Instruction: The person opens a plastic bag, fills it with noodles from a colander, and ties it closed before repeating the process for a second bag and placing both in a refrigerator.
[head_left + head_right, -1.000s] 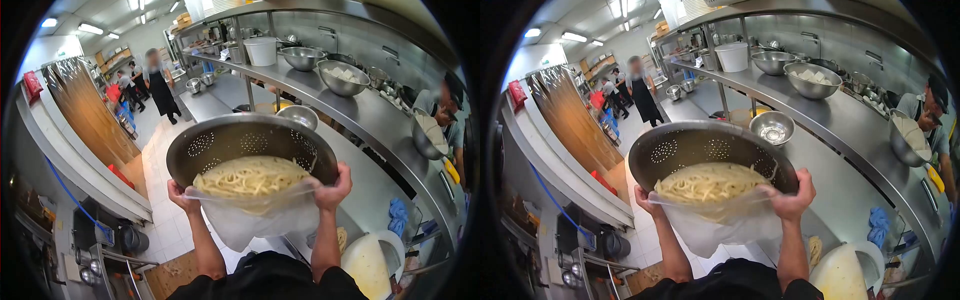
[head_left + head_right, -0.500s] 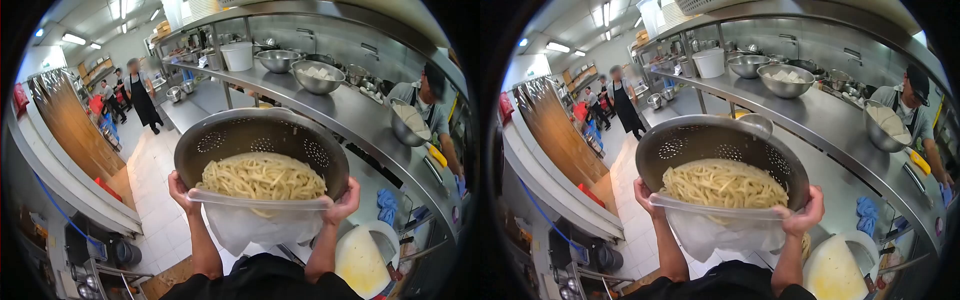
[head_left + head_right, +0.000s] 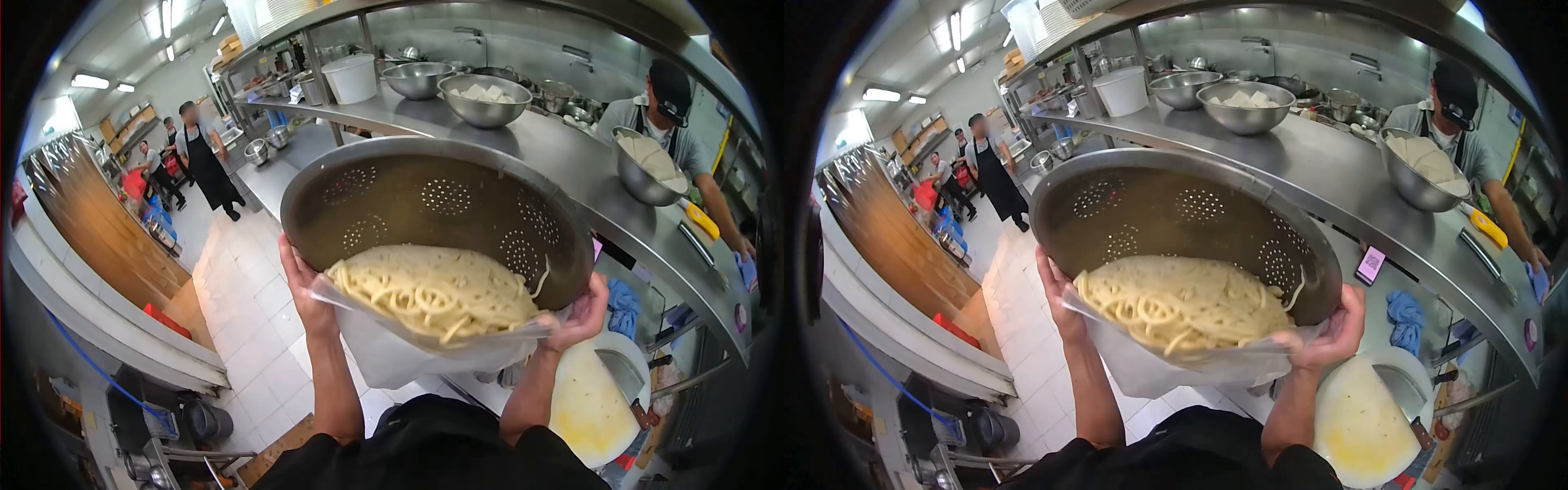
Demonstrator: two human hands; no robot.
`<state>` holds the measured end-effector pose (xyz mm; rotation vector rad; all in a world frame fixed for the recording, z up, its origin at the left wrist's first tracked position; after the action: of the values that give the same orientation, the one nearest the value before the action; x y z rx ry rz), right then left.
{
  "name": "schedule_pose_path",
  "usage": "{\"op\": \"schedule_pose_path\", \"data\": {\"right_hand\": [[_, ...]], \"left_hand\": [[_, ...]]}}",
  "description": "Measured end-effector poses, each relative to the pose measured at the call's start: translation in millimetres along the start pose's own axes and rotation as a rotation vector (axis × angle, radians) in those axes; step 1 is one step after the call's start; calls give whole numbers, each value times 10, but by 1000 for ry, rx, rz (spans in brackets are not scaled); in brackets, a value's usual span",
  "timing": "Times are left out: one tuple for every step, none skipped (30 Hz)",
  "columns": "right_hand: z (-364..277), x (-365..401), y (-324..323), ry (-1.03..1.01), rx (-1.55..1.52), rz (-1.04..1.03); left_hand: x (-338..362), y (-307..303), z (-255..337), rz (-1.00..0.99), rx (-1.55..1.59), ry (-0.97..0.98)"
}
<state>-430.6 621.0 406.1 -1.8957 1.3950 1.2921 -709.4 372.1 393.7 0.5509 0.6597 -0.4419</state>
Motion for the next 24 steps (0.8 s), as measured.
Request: {"op": "schedule_pose_path", "data": {"right_hand": [[-4,-25,6,-21,46,-32],[-19,-62,22,-29,50,-27],[-62,-88,34,-58,17,2],[-108,-106,38,-82,-15,29],[-142,-142,58,-76,-9,26],[-175,-191,66,-59,6,42],[-194,-213,56,-43,20,57],[-195,-203,19,-37,24,52],[-221,-194,0,-67,84,-5],[-246,-184,4,-96,143,-62],[-252,-188,-4,-87,145,-67],[-275,-203,13,-93,205,-84],[-290,-208,27,-100,267,-98],[-275,-202,21,-88,273,-99],[-251,-211,17,-69,282,-101],[-232,-224,15,-52,290,-104],[-257,-251,29,-49,286,-119],[-262,-241,24,-43,289,-121],[-266,-248,41,-50,291,-138],[-274,-256,59,-59,292,-153],[-285,-266,59,-63,291,-153],[-306,-279,88,-91,271,-198],[-322,-293,123,-120,251,-244],[-319,-305,132,-125,250,-244]], "left_hand": [[-15,45,-46,-50,136,-17],[-31,62,-47,-55,143,-12],[-32,93,-54,-89,130,-18],[-23,115,-61,-121,115,-28],[-34,110,-57,-120,117,-37],[-69,159,-22,-190,104,-23],[-94,218,9,-259,93,-8],[-97,241,20,-254,93,-15],[-91,269,43,-253,92,-10],[-84,282,49,-252,90,-5],[-65,268,20,-248,87,-15],[-37,253,22,-269,38,31],[-16,254,37,-294,-9,78],[-26,285,43,-298,-10,64],[-46,391,122,-364,23,133],[-49,467,181,-429,58,203],[-79,280,94,-279,19,165],[-58,212,52,-280,20,158],[-55,174,34,-302,-8,177],[-59,184,54,-325,-37,198],[-59,183,71,-324,-36,202],[-62,192,85,-319,-101,186],[-76,202,91,-312,-165,171],[-88,199,94,-310,-164,176]]}}
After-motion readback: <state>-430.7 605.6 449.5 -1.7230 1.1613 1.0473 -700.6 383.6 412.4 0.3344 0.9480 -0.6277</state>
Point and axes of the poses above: each hand's wrist, its own x-axis away from the middle knuckle, its own y-axis out of the palm, z = x × y, the point moved 7 cm from there along -x, towards the middle knuckle, and after that the axes turned 10 degrees about -z, right-handed, at the moved point
